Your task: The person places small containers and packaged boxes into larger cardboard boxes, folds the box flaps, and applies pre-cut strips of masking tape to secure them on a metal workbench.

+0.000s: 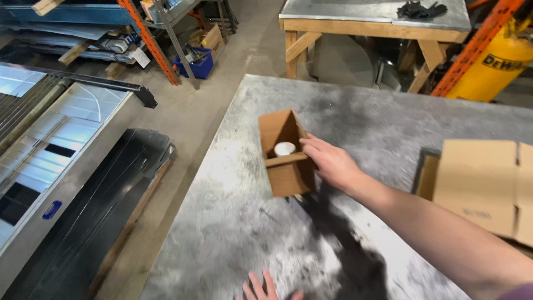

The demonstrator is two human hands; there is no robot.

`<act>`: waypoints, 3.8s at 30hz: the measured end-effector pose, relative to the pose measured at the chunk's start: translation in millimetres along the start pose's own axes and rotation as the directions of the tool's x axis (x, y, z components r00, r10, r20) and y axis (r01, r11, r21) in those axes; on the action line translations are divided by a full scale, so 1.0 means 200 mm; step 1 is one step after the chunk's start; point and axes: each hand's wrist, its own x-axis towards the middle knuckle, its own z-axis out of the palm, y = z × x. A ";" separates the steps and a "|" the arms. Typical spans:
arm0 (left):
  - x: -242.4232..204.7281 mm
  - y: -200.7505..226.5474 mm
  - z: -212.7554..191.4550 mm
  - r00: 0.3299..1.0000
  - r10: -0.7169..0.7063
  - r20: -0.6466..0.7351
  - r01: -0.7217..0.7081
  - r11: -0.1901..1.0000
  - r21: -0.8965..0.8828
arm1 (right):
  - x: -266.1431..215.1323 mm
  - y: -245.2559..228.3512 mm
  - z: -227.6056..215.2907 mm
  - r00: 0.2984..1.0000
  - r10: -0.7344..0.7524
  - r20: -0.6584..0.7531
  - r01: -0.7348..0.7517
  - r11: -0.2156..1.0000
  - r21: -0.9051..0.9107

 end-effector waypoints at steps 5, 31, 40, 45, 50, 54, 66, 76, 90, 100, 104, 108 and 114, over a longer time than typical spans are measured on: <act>0.28 -0.04 -0.80 0.819 0.073 0.569 0.050 0.979 -0.196 | -0.65 -0.14 -0.15 0.956 -0.065 -0.286 0.104 0.987 0.123; -0.71 1.09 -1.61 0.465 0.515 0.720 0.816 0.067 -0.574 | -3.11 -0.34 -0.38 0.874 0.167 -0.457 -0.049 0.965 0.259; -0.77 0.99 -1.54 0.643 0.447 0.622 0.580 0.245 -0.777 | -3.34 -0.56 -0.20 0.834 0.191 -0.518 -0.088 0.972 0.216; -0.68 0.99 -1.93 0.774 0.497 0.392 0.325 0.218 -0.920 | -3.46 -0.68 -0.13 0.866 0.291 -0.406 -0.204 0.948 0.244; -0.63 1.05 -2.30 0.607 0.563 0.561 0.174 0.594 -0.785 | -3.44 -0.77 -0.20 0.842 0.349 -0.412 -0.321 0.937 0.138; -0.62 1.04 -2.31 0.592 0.563 0.577 0.017 0.707 -0.707 | -3.36 -0.86 -0.25 0.805 0.444 -0.393 -0.467 0.883 0.042; -0.61 0.98 -2.12 0.554 0.686 0.471 -0.174 0.649 -0.741 | -2.59 -0.73 -0.24 0.662 0.738 -0.131 -0.733 0.674 0.093; -0.53 0.94 -2.22 0.451 0.751 0.482 -0.260 0.627 -0.734 | -2.34 -0.33 -0.10 0.250 0.925 0.286 -0.959 0.277 -0.056; -0.31 1.14 -2.36 0.407 0.813 0.416 -0.383 0.566 -0.730 | -2.47 -0.33 -0.14 0.479 0.861 0.172 -0.877 0.479 0.043; -0.15 1.37 -2.24 0.501 0.768 0.399 -0.379 0.609 -0.697 | -2.36 -0.18 -0.17 0.520 0.834 0.188 -0.853 0.518 0.063; -0.17 1.41 -2.30 0.513 0.746 0.425 -0.386 0.643 -0.662 | -2.33 -0.09 -0.13 0.525 0.824 0.213 -0.846 0.533 0.023; -0.21 1.42 -2.37 0.494 0.733 0.468 -0.408 0.671 -0.620 | -2.37 0.00 -0.02 0.511 0.826 0.239 -0.849 0.528 -0.009; -0.20 1.50 -2.26 0.479 0.736 0.478 -0.388 0.666 -0.637 | -2.40 0.08 0.06 0.502 0.821 0.273 -0.853 0.522 -0.003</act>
